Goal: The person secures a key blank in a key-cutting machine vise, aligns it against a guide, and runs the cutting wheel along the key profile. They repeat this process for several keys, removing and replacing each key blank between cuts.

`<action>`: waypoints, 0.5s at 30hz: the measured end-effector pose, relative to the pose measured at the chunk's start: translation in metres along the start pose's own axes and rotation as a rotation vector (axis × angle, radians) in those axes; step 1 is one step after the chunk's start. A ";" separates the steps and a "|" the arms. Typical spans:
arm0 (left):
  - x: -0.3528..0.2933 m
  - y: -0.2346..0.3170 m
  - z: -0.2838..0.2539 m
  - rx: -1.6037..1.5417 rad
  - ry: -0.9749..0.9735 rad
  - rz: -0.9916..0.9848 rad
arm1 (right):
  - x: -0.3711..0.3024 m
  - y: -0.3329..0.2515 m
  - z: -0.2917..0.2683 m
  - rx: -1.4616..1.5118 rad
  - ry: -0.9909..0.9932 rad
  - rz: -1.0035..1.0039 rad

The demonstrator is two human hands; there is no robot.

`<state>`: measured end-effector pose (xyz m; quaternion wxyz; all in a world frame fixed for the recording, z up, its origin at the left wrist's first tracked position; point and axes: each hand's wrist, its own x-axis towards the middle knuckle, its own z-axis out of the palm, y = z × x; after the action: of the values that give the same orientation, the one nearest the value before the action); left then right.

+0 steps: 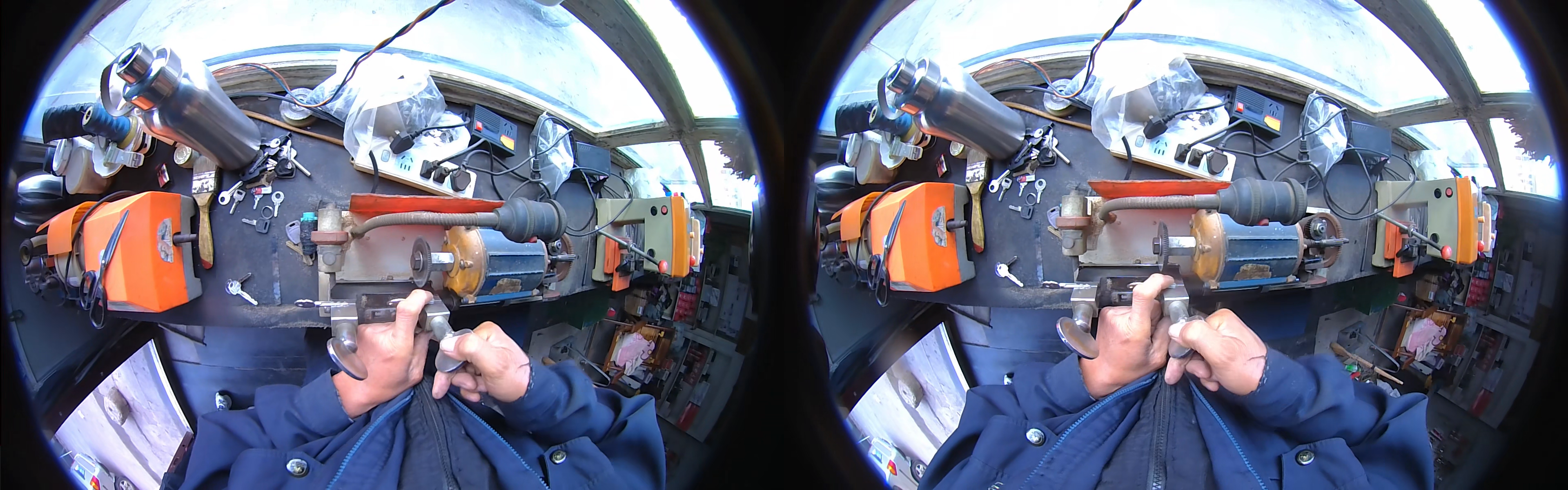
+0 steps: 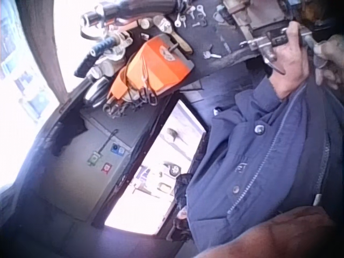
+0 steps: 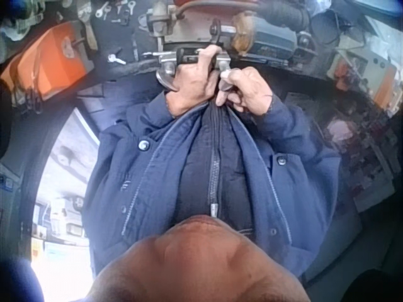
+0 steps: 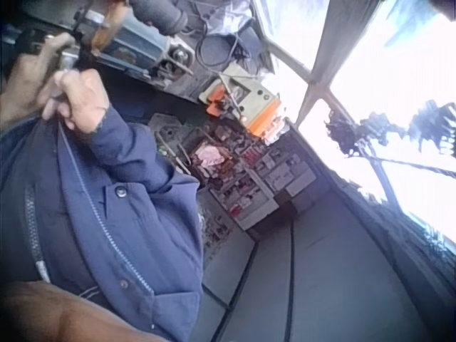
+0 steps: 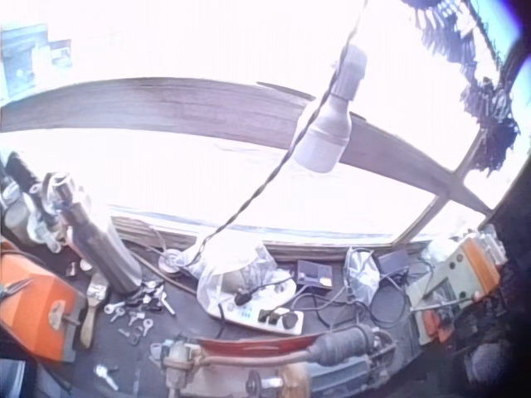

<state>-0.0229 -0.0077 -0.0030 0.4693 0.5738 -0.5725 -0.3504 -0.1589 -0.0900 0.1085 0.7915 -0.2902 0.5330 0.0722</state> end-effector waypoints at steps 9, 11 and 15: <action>-0.044 0.005 -0.026 -0.281 -0.093 -0.349 | 0.012 -0.031 -0.020 -0.271 -0.056 0.080; -0.055 -0.002 -0.030 -0.454 -0.129 -0.567 | 0.013 -0.033 -0.021 -0.245 -0.075 0.049; -0.064 -0.017 -0.026 -1.017 0.114 -0.894 | 0.014 -0.026 -0.023 -0.175 -0.080 0.041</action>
<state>0.0004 0.0573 -0.0193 0.5203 0.4808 -0.0185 -0.7055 -0.1607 -0.1268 0.1004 0.7821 -0.3442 0.4984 0.1463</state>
